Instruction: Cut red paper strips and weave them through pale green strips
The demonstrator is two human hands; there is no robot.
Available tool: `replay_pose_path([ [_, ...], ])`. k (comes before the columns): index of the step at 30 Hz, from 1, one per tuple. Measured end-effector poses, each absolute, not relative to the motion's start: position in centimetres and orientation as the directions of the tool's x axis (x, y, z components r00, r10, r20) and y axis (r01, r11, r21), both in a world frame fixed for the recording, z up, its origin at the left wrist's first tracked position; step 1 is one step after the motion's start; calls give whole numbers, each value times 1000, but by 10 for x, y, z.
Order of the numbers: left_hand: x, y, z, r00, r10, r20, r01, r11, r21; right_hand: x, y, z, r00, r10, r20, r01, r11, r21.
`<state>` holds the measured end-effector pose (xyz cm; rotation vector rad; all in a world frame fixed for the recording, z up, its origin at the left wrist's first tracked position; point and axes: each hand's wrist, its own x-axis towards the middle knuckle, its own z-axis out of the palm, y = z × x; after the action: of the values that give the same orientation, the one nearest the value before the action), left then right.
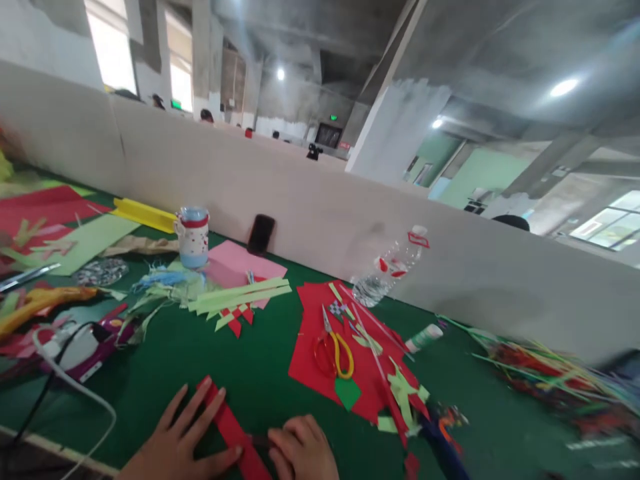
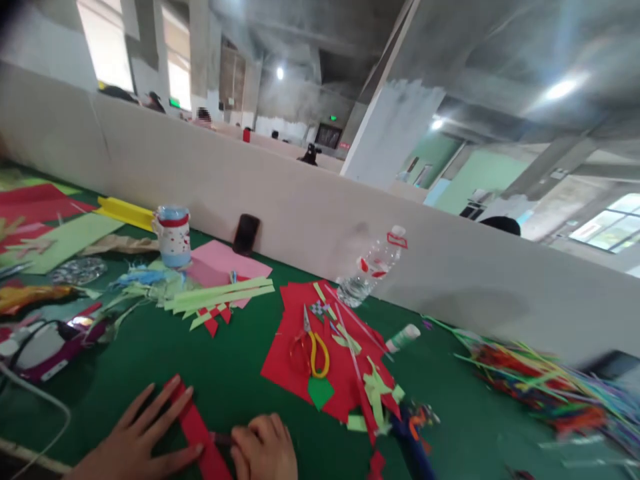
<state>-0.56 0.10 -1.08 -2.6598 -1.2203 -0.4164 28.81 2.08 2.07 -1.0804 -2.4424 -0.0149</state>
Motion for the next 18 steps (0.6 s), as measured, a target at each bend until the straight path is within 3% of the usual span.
replay_pose_path([
  [3, -7, -10, 4, 606, 790, 92, 782, -613, 113, 282, 18, 31, -504, 756, 418, 716, 636, -287],
  [5, -9, -13, 16, 600, 799, 27, 787, -596, 161, 276, 15, 40, -474, 766, 435, 717, 622, -314],
  [10, -5, -16, 27, 592, 795, 130, 780, -606, 157, 272, 12, 47, -464, 758, 458, 711, 627, -318],
  [18, 3, -15, 26, 580, 788, 209, 801, -598, 34, 271, 15, 46, -447, 765, 464, 708, 620, -339],
])
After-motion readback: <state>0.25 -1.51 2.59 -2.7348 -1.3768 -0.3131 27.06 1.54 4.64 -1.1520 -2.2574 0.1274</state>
